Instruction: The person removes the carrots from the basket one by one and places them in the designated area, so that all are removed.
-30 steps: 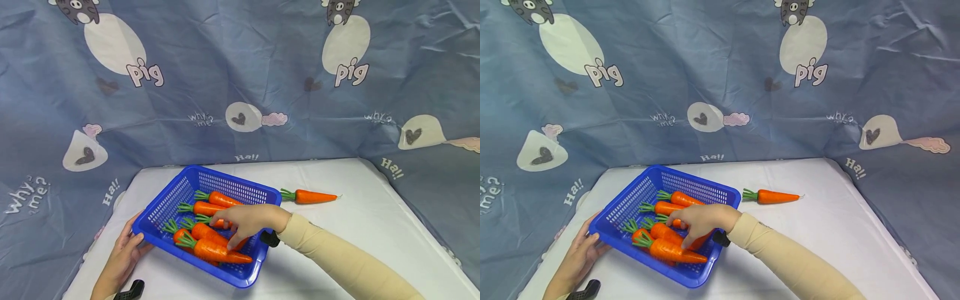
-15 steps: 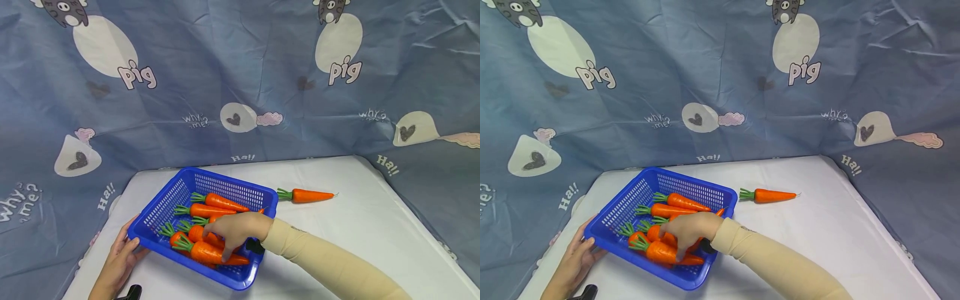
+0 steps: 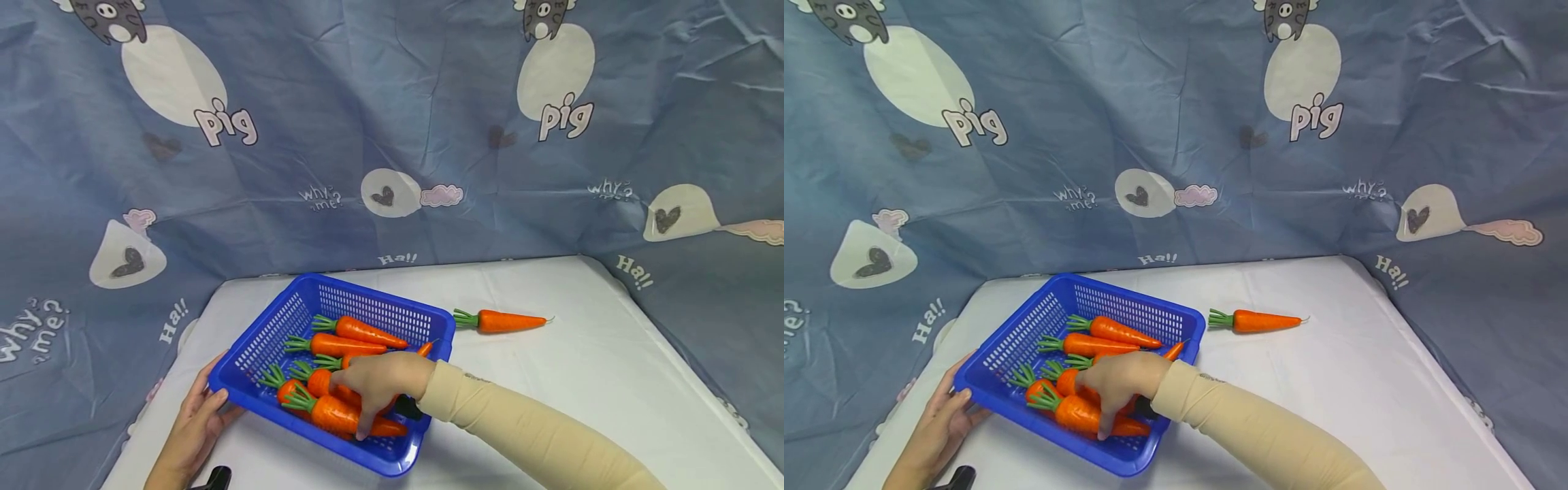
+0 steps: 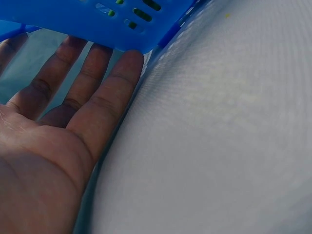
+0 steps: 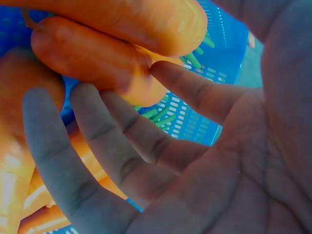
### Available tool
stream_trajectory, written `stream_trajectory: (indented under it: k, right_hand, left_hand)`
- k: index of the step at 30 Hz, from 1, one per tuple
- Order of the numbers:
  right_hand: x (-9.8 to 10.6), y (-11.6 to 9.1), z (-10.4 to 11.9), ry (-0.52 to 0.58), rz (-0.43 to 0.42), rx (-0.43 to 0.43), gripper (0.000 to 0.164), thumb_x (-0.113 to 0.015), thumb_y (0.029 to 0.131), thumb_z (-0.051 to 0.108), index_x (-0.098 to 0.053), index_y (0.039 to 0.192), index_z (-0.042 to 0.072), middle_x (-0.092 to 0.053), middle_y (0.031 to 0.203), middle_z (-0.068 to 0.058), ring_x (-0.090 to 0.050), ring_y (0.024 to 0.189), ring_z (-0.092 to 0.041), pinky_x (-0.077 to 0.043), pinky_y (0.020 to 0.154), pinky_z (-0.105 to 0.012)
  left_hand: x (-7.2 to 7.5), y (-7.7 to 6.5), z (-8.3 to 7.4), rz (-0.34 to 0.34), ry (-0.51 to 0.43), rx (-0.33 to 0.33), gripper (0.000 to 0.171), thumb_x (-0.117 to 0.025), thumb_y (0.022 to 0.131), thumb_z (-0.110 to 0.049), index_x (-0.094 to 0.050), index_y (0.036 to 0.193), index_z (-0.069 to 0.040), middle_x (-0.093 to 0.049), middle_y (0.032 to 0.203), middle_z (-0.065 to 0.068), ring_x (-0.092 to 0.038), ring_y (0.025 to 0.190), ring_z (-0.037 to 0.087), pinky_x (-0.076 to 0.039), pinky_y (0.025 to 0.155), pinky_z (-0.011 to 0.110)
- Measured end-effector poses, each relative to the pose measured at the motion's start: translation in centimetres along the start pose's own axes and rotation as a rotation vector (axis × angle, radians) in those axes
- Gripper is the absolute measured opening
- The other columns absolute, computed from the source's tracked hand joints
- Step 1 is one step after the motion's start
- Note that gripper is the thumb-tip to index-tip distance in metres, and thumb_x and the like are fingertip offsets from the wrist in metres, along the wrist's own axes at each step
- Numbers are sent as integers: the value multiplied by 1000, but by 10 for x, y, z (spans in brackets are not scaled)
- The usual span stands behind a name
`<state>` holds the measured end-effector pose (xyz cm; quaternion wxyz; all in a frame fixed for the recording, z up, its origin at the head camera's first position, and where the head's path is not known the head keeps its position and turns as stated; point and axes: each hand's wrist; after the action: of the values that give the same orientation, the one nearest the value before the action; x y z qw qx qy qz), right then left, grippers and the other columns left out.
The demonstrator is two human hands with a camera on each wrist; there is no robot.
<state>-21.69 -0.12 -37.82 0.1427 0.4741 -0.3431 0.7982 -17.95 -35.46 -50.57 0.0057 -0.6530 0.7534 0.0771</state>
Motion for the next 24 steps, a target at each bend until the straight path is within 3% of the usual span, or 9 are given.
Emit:
stream_trajectory:
  k: [7, 16, 24]
  right_hand:
    - [-2, 6, 5, -15, -27, 13, 68, -95, 83, 38, -66, 142, 25, -61, 119, 4, -52, 102, -7, -56, 89, -26]
    - [-3, 13, 11, -7, -52, 56, 49, -96, 82, 27, -67, 121, 18, -62, 101, 8, -54, 91, -7, -51, 83, -17]
    - [-5, 15, 13, 0, -70, 79, 48, -94, 84, 23, -62, 121, 17, -62, 94, 9, -56, 84, -8, -49, 79, -16]
  left_hand:
    - [-1, -1, -1, -6, 12, 4, 58, -39, 114, -7, -29, 169, -24, -63, 143, -20, -71, 119, 6, -64, 88, 32]
    - [-2, 0, -1, -6, 7, 13, 58, -40, 115, -8, -29, 168, -26, -64, 142, -20, -72, 119, 6, -64, 88, 32]
    - [0, -1, 0, -3, 9, 4, 58, -39, 114, -7, -30, 168, -26, -64, 143, -20, -72, 119, 6, -64, 88, 32]
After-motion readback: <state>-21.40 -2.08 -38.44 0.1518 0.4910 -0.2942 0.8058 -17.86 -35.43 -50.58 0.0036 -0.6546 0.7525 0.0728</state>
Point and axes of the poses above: each hand's wrist, its own y-axis towards the middle knuckle, its own x-axis out of the back of the hand, z = x × y
